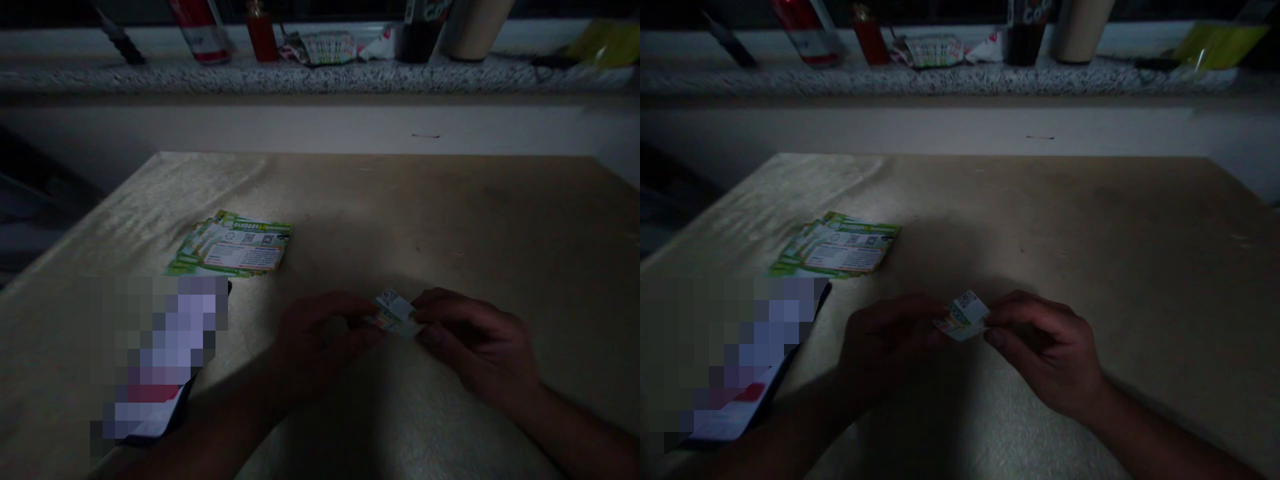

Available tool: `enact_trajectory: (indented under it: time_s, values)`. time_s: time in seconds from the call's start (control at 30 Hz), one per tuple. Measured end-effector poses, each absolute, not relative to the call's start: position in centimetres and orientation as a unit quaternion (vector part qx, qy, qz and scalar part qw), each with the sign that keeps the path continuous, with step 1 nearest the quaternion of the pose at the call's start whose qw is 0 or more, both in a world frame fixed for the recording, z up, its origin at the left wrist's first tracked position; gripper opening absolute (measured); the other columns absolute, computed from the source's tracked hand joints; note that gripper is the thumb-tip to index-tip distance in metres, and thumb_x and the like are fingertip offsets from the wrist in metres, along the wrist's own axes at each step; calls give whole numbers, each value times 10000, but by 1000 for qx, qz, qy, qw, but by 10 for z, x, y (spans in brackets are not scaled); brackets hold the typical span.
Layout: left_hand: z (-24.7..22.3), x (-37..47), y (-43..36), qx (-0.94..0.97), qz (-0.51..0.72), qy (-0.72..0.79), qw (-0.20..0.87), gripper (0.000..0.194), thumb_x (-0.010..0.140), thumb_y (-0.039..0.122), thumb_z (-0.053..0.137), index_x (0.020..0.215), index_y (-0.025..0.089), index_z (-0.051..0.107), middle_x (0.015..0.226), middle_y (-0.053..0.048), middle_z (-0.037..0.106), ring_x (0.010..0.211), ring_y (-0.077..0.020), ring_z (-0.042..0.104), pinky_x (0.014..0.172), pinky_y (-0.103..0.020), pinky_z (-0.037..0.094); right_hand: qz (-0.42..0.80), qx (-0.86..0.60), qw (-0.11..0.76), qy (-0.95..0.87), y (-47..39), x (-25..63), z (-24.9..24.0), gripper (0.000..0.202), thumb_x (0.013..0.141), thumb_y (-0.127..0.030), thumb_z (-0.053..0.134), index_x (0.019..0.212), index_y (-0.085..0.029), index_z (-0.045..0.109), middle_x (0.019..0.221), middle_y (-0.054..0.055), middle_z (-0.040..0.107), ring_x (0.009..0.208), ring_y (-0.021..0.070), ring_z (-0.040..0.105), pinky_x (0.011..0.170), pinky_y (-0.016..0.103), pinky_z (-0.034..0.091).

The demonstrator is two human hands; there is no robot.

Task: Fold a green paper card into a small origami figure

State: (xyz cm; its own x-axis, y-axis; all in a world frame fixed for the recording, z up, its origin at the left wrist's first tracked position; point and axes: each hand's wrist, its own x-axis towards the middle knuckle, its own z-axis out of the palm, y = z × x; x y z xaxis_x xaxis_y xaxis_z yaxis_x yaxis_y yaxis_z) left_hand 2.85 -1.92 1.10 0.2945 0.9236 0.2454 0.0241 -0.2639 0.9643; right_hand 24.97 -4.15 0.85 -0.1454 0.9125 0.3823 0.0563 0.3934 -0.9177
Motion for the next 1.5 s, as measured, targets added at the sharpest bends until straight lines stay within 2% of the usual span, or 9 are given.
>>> enact_trajectory:
  time_s: [0.17,0.37,0.47,0.6,0.7,0.93,1.3,1.5]
  values:
    - [11,30,-19,621,462,372,513,149,796,139,798,894,250,813,797,8,803,709,-117,735,674,-168,568,399,-404,534,-627,-43,249,9,318,811,-29,735,999,-281,783,884,3,792,764,120,749,666,170,595]
    - [12,38,-24,540,492,451,513,72,753,183,833,796,234,806,719,13,792,645,-118,729,607,-165,566,387,-423,529,-626,-43,245,12,218,831,-71,728,918,-261,788,815,1,786,675,116,725,572,177,562]
    - [10,42,-26,522,497,469,511,45,757,214,833,785,224,799,750,0,800,695,-143,747,666,-206,597,376,-440,530,-620,-43,244,12,196,841,-85,724,902,-261,786,797,-6,782,662,102,714,568,164,551]
    - [5,45,-29,526,511,456,503,54,767,191,818,794,225,785,796,-3,804,740,-155,758,699,-230,606,381,-442,536,-610,-43,243,9,185,835,-94,737,899,-262,780,826,-4,796,705,109,735,628,170,573]
    - [2,45,-31,533,510,441,512,62,785,195,814,814,235,777,833,4,806,770,-153,762,717,-234,605,379,-449,542,-601,-45,241,9,144,836,-115,749,857,-255,772,796,-6,796,663,105,727,599,165,567]
    - [7,47,-33,557,516,420,497,117,837,141,758,767,234,757,822,38,799,741,-88,746,689,-151,568,377,-444,546,-602,-45,237,11,133,849,-104,725,791,-222,748,763,14,786,628,111,710,541,171,543]
    - [13,51,-32,532,497,466,502,182,753,115,783,611,198,705,710,19,786,620,-115,734,578,-173,563,400,-430,554,-589,-45,233,11,177,849,-66,705,743,-206,723,748,23,765,615,119,703,524,192,542]
    - [15,51,-33,517,500,465,516,175,722,125,804,599,191,699,687,-12,788,604,-144,744,568,-208,585,413,-429,559,-577,-45,233,13,179,828,-66,732,725,-212,729,756,34,776,629,146,731,536,220,578]
